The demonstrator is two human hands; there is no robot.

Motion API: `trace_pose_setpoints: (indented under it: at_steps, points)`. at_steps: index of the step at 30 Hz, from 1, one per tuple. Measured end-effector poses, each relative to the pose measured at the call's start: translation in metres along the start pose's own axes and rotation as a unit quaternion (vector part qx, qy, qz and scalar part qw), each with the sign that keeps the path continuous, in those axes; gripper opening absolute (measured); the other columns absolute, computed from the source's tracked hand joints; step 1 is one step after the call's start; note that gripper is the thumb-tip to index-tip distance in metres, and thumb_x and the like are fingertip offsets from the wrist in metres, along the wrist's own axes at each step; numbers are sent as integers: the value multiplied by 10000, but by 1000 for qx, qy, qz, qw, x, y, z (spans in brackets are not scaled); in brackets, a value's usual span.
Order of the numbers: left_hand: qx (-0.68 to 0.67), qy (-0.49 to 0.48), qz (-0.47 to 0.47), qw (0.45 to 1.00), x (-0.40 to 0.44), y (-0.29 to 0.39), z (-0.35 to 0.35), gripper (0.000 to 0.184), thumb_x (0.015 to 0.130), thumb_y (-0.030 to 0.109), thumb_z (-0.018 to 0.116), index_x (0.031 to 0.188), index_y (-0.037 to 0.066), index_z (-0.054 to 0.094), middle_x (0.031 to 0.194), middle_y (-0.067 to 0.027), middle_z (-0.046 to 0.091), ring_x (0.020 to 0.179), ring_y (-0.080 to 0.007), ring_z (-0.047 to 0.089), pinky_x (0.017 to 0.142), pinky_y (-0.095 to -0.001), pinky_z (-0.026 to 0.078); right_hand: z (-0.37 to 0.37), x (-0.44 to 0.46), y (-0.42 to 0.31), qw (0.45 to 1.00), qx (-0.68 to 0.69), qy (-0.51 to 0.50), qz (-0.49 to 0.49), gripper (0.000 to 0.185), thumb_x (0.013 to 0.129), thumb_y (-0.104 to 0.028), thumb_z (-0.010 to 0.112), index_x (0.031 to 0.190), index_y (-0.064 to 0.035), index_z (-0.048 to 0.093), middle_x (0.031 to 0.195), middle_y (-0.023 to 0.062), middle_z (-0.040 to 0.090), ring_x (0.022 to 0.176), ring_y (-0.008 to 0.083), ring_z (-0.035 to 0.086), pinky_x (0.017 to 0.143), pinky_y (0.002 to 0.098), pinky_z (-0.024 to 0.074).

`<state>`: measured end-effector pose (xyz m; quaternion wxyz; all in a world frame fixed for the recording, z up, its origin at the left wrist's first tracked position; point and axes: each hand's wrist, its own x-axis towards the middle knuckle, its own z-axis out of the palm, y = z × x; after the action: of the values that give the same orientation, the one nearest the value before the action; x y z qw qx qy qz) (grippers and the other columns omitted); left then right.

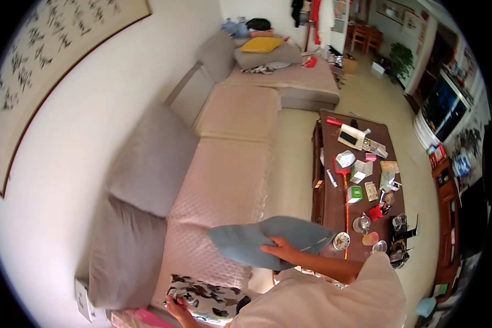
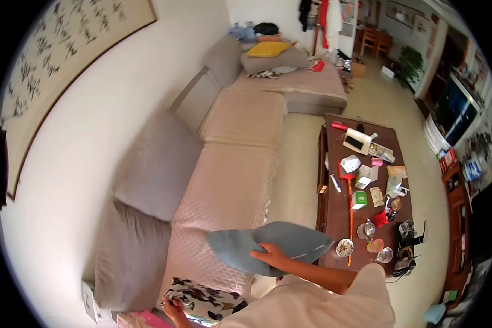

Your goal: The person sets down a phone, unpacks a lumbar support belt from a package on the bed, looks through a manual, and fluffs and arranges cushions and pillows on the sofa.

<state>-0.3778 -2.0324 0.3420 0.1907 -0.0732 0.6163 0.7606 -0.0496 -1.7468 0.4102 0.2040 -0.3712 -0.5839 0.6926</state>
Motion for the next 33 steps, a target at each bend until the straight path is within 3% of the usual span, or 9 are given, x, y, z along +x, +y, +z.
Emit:
trace_pose_setpoints:
  at_steps: [1, 4, 5, 7, 10, 15, 17, 27, 33]
  points:
    - [-49, -66, -16, 996, 12, -12, 19, 277, 886, 267, 501, 678, 89, 463, 464, -8, 394, 383, -115, 371, 385, -262, 390, -24, -2, 1, 999, 7, 32, -12, 363, 814, -275, 606, 1052, -4, 569, 892, 2, 591, 792, 60, 522, 696, 213, 434]
    - [-88, -83, -45, 992, 18, -24, 115, 217, 895, 251, 486, 764, 80, 505, 504, 0, 420, 404, -105, 378, 396, -261, 383, -94, -14, -34, 989, 1, 150, 2, 330, 807, -276, 614, 999, -9, 589, 828, 0, 598, 746, 56, 521, 660, 221, 439]
    - [-82, -74, -58, 992, 13, -20, 150, 205, 897, 249, 482, 790, 78, 515, 513, 4, 425, 409, -101, 377, 398, -258, 378, -120, -18, -45, 981, -22, 190, 28, 333, 807, -288, 614, 987, -9, 592, 804, 3, 603, 723, 58, 524, 650, 236, 445]
    - [-60, -145, -55, 986, 18, -27, 200, 212, 890, 251, 501, 760, 84, 507, 505, 22, 404, 399, -82, 349, 382, -232, 336, -169, -14, -32, 970, -13, 239, -52, 301, 808, -270, 616, 962, -13, 598, 765, -16, 599, 658, 46, 514, 591, 218, 439]
    - [23, -198, -38, 979, 26, -43, 283, 223, 869, 258, 545, 718, 101, 498, 508, 44, 388, 396, -54, 312, 366, -201, 281, -228, -11, -57, 953, -74, 294, -13, 282, 802, -265, 624, 914, -8, 599, 747, -20, 594, 633, 31, 499, 561, 206, 427]
    - [61, -184, 0, 981, 55, -77, 438, 243, 850, 281, 575, 701, 105, 498, 531, 50, 432, 403, -40, 333, 357, -195, 268, -302, 29, -98, 894, 157, 417, -42, 219, 815, -206, 608, 901, -5, 593, 763, 9, 601, 641, 62, 538, 579, 212, 446]
    - [44, -291, -8, 956, 76, -83, 504, 242, 843, 288, 585, 700, 111, 502, 510, 55, 435, 394, -29, 334, 359, -184, 261, -342, 49, -119, 870, 203, 445, -57, 196, 814, -188, 610, 889, -8, 596, 758, 20, 606, 620, 67, 545, 561, 213, 450]
    - [104, -371, -64, 920, 71, -112, 811, 203, 873, 253, 537, 779, 73, 552, 534, 36, 480, 385, -45, 357, 383, -200, 341, -459, 151, -168, 795, 210, 561, -96, 211, 809, -156, 610, 918, 25, 597, 810, 41, 625, 685, 83, 577, 625, 211, 464]
    - [98, -401, -117, 903, 59, -168, 969, 196, 888, 226, 509, 809, 54, 558, 573, 25, 501, 392, -47, 363, 382, -212, 346, -601, 240, -195, 800, 203, 554, -111, 211, 811, -189, 603, 890, 7, 596, 766, 26, 609, 625, 77, 556, 568, 211, 449]
